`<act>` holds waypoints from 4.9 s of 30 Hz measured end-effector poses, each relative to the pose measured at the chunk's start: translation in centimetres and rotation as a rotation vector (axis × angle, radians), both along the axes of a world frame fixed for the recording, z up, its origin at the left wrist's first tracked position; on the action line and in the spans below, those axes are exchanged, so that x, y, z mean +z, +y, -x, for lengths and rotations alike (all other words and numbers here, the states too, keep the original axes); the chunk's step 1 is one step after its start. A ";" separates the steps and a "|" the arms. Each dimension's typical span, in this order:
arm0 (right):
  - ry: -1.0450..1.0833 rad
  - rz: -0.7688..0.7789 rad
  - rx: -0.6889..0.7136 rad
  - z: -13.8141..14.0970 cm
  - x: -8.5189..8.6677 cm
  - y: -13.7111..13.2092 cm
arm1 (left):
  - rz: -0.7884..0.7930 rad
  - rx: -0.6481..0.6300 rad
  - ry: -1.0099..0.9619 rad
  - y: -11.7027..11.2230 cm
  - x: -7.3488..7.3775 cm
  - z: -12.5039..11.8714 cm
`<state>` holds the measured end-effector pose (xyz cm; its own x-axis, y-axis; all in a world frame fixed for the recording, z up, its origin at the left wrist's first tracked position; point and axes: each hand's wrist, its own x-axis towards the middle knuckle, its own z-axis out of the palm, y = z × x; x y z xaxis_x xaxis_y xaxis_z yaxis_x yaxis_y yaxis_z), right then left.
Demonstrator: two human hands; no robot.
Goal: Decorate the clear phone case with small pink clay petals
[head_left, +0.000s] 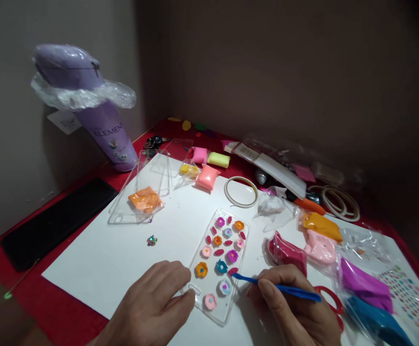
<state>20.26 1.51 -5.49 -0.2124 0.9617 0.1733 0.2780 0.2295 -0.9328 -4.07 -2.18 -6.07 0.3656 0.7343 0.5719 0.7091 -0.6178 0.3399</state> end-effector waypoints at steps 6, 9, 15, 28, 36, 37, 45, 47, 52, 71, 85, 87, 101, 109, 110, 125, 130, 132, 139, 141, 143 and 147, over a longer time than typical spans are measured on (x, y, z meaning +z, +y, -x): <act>0.000 0.014 -0.003 -0.2 -0.3 0.1 | -0.017 -0.023 -0.009 0.0 0.3 0.0; 0.006 0.003 -0.016 -0.3 -0.6 0.0 | 0.041 -0.014 0.006 -0.1 0.3 0.0; -0.001 0.032 0.000 -0.2 -0.6 0.1 | 0.025 0.021 0.011 -0.1 0.8 -0.2; 0.046 0.108 -0.068 -0.2 -0.6 0.0 | -0.019 0.028 0.002 -0.1 0.9 -0.2; 0.107 0.252 -0.130 0.2 -0.2 0.3 | 0.009 0.048 0.007 0.0 1.0 -0.3; 0.113 0.271 -0.145 0.2 -0.1 0.2 | 0.015 0.055 0.007 0.0 1.1 -0.3; 0.214 0.342 -0.177 1.0 0.5 -0.1 | 0.031 0.058 0.020 -0.2 1.3 -0.4; 0.191 0.332 -0.168 0.9 0.5 -0.1 | 0.026 0.055 0.016 -0.1 1.3 -0.4; 0.168 0.326 -0.172 0.6 0.4 0.1 | 0.009 0.028 -0.004 0.0 0.9 -0.4; 0.149 0.317 -0.144 0.5 0.1 0.0 | 0.034 0.023 0.004 -0.2 0.8 -0.3; 0.110 0.233 -0.085 0.0 -0.2 0.1 | 0.025 0.023 -0.006 -0.3 0.9 -0.3; 0.117 0.238 -0.048 -0.1 -0.3 0.1 | 0.032 0.028 -0.003 -0.3 0.9 -0.3; 0.156 0.338 -0.208 1.1 1.0 0.0 | 0.036 -0.020 -0.006 -0.2 0.5 -0.1; 0.171 0.314 -0.163 1.1 0.8 0.0 | 0.039 0.029 0.006 -0.4 0.8 -0.4; 0.175 0.331 -0.192 1.1 0.8 0.0 | 0.030 0.026 0.005 -0.4 0.8 -0.3; 0.170 0.366 -0.235 1.5 1.1 0.0 | 0.050 0.007 -0.004 -0.1 0.7 -0.3; 0.179 0.353 -0.240 0.9 0.5 0.2 | 0.025 0.016 0.004 -0.1 0.8 -0.2; 0.188 0.352 -0.232 0.8 0.6 0.2 | 0.030 0.016 0.010 -0.1 0.8 -0.2; 0.150 0.336 -0.200 1.1 0.8 0.0 | 0.021 0.038 0.007 -0.2 1.0 -0.4; 0.131 0.323 -0.172 0.9 0.7 0.1 | 0.021 0.035 0.008 -0.2 0.9 -0.3; 0.143 0.340 -0.187 0.8 0.6 0.1 | 0.018 0.033 -0.003 -0.2 0.8 -0.3; 0.176 0.390 -0.242 1.2 1.0 0.0 | -0.014 0.033 -0.003 -0.3 0.8 -0.2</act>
